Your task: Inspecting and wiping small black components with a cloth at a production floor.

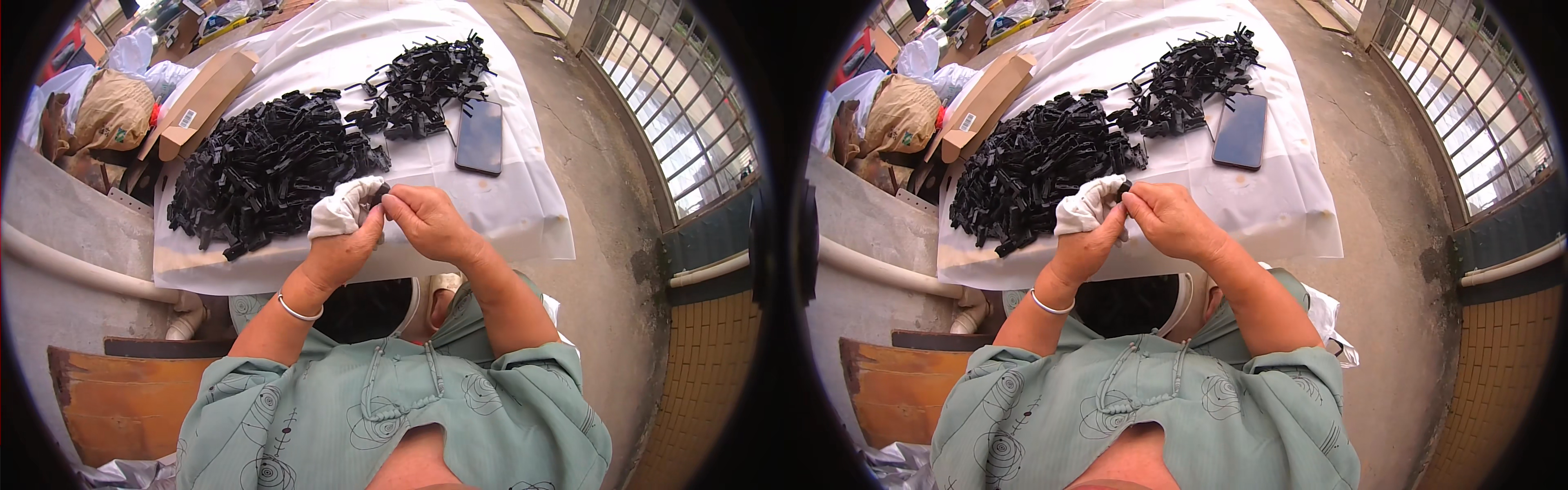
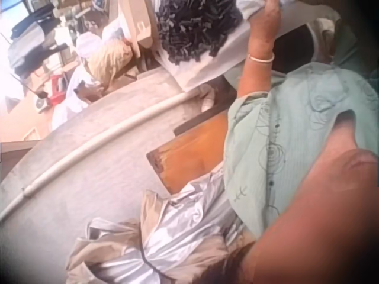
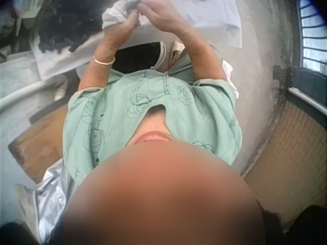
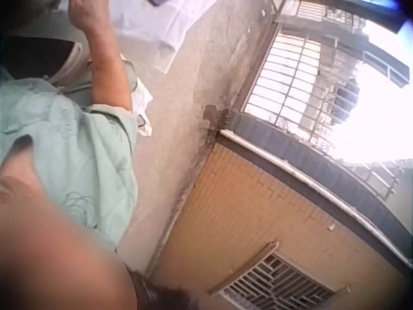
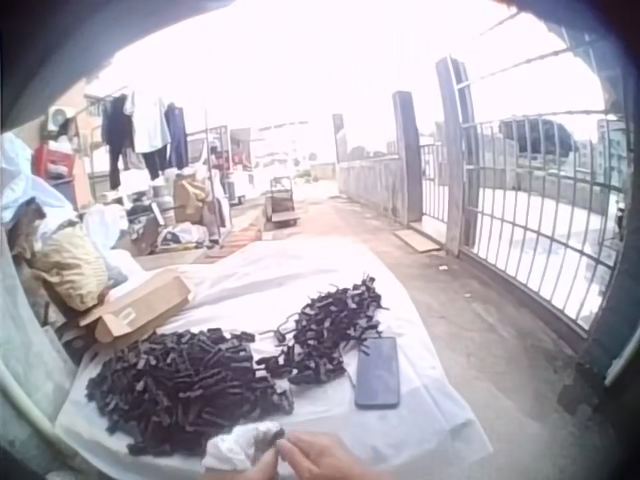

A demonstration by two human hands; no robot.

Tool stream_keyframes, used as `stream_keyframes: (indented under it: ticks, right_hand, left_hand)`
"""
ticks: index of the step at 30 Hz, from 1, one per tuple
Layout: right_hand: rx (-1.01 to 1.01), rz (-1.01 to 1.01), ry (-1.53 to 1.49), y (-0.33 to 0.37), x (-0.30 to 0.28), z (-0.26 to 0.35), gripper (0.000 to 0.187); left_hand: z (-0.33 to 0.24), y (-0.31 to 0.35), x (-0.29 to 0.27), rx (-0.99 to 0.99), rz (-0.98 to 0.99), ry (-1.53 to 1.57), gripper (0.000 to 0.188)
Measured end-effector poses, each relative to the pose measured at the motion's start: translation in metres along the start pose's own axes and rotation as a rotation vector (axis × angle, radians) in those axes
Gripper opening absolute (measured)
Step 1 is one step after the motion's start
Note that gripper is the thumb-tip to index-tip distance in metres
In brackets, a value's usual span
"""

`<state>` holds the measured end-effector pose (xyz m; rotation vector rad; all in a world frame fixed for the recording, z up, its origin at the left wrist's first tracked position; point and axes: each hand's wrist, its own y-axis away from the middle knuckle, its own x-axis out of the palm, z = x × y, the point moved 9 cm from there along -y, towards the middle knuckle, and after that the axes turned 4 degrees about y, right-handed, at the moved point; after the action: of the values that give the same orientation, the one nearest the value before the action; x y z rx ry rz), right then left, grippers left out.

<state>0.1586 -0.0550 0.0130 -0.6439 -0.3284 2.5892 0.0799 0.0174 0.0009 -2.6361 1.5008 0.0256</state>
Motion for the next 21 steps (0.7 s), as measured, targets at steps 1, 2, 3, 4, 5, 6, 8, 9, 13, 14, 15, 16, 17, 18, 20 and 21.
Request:
stream_keyframes:
  ticks: [1,2,3,4,5,6,8,9,13,14,15,16,17,18,20,21]
  right_hand:
    - [0.046,-0.014,-0.047,-0.001,0.001,-0.002,0.022]
    - [0.047,-0.015,-0.046,-0.001,0.001,-0.004,0.022]
    - [0.079,-0.019,-0.058,-0.001,0.002,-0.011,0.021]
    - [0.111,-0.022,-0.07,0.0,0.003,-0.017,0.02]
    - [0.111,-0.022,-0.071,0.0,0.006,-0.017,0.02]
    - [0.053,-0.072,0.044,0.0,0.006,-0.012,0.021]
    - [-0.003,-0.125,0.159,-0.001,0.008,-0.007,0.021]
    - [-0.059,-0.147,0.172,-0.001,0.01,-0.003,0.021]
    - [-0.063,-0.051,-0.288,-0.001,0.009,-0.002,0.022]
    - [-0.068,-0.044,-0.289,-0.001,0.008,-0.001,0.022]
    - [-0.022,-0.03,-0.222,0.0,0.01,-0.004,0.022]
    - [0.024,-0.017,-0.154,-0.001,0.011,-0.008,0.022]
    - [0.026,-0.02,-0.154,-0.001,0.013,-0.009,0.022]
    - [0.068,-0.038,-0.135,-0.001,0.015,-0.014,0.022]
    - [0.11,-0.058,-0.116,-0.001,0.015,-0.019,0.022]
    - [0.101,-0.041,-0.162,-0.002,0.015,-0.018,0.022]
  left_hand:
    - [-0.011,0.001,-0.002,0.172,-0.051,-0.164,0.023]
    - [-0.025,0.005,0.0,0.343,-0.1,-0.325,0.023]
    - [-0.038,0.008,0.004,0.443,-0.13,-0.441,0.024]
    - [-0.038,0.008,0.004,0.443,-0.128,-0.44,0.024]
    - [-0.038,0.008,0.004,0.483,-0.129,-0.501,0.024]
    - [-0.039,0.009,0.005,0.524,-0.129,-0.563,0.025]
    - [-0.035,0.009,0.0,0.52,-0.145,-0.554,0.025]
    - [-0.035,0.01,-0.003,0.515,-0.162,-0.543,0.024]
    - [-0.021,0.002,-0.004,0.056,-0.075,-0.164,0.024]
    - [-0.018,0.002,-0.005,0.059,-0.083,-0.165,0.024]
    - [-0.03,0.004,-0.005,0.274,-0.122,-0.343,0.024]
    - [-0.043,0.01,-0.002,0.49,-0.159,-0.522,0.025]
    - [-0.04,0.008,-0.002,0.485,-0.153,-0.523,0.026]
    - [-0.039,0.009,-0.002,0.485,-0.148,-0.522,0.026]
    - [-0.039,0.011,0.0,0.517,-0.138,-0.641,0.027]
    - [-0.035,0.01,0.0,0.517,-0.137,-0.64,0.027]
